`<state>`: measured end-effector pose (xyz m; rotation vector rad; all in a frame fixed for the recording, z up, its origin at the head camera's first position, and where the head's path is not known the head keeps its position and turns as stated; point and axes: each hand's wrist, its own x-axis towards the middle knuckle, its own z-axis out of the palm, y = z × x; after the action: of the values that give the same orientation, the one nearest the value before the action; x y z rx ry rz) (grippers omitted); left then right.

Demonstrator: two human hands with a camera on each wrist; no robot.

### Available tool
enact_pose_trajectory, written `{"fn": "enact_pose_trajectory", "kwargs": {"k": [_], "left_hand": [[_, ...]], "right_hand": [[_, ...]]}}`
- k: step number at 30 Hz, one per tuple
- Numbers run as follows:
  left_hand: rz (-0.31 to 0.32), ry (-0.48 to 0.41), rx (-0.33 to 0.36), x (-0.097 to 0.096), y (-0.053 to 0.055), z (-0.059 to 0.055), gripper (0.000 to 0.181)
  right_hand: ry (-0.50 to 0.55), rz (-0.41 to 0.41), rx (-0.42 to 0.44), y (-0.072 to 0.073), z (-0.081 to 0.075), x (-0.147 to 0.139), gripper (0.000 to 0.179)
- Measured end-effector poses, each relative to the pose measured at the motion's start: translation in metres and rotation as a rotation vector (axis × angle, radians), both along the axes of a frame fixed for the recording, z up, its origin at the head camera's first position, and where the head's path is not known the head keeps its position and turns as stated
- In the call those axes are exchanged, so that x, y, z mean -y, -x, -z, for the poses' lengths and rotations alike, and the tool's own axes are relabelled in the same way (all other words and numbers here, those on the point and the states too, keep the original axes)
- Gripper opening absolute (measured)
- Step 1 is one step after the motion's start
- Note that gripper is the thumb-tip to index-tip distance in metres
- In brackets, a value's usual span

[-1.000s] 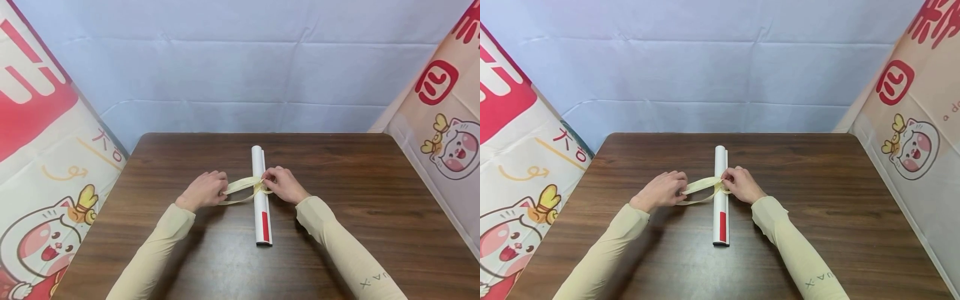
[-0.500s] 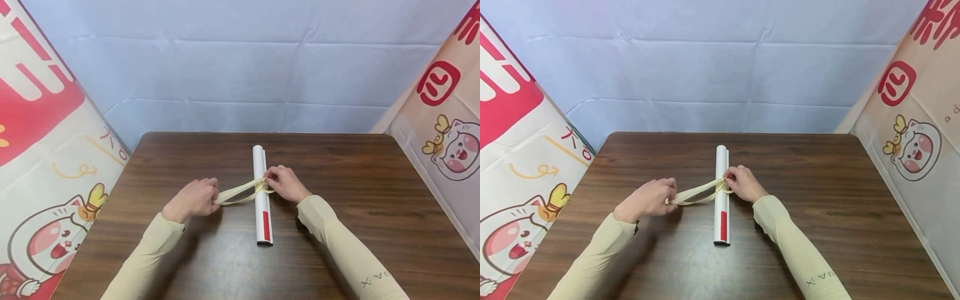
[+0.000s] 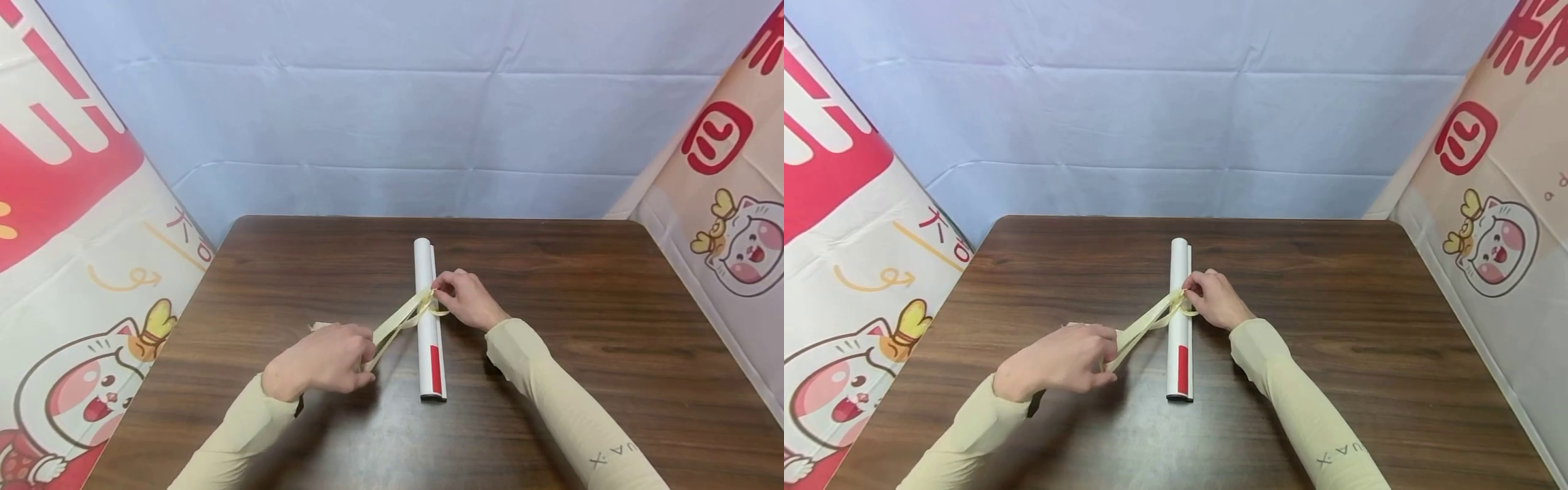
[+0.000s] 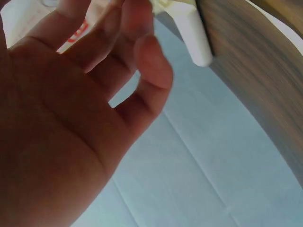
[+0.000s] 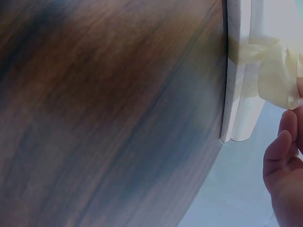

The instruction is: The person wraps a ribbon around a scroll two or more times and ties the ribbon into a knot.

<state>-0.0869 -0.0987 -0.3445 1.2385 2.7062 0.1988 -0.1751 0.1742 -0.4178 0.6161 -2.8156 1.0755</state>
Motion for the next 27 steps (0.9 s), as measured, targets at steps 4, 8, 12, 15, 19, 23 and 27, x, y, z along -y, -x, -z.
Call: {"fn": "enact_pose_trajectory", "kwargs": {"k": [4,8,12,15,19,23,27], "left_hand": [[0.027,0.028,0.04,-0.006,-0.01,-0.002,0.033],[0.059,0.046,0.062,-0.012,-0.019,-0.004,0.032],[0.091,0.074,0.075,-0.018,-0.03,-0.006,0.029],[0.11,0.101,0.084,-0.024,-0.039,-0.007,0.028],[0.16,0.125,0.088,-0.031,-0.049,-0.008,0.029],[0.217,0.114,0.055,-0.035,-0.055,-0.007,0.028],[0.231,0.107,0.065,-0.039,-0.058,-0.007,0.026]], "right_hand": [[-0.001,-0.002,-0.005,0.0,0.0,0.0,0.006],[-0.006,-0.002,-0.01,0.001,0.0,-0.001,0.006],[-0.004,-0.004,-0.009,0.001,0.0,0.0,0.006],[-0.005,-0.005,-0.012,0.001,0.001,0.001,0.006],[-0.009,-0.003,-0.01,0.001,0.001,0.001,0.006],[-0.01,-0.001,0.005,0.0,0.001,0.001,0.006],[-0.006,-0.003,0.012,0.0,0.001,0.001,0.007]]}}
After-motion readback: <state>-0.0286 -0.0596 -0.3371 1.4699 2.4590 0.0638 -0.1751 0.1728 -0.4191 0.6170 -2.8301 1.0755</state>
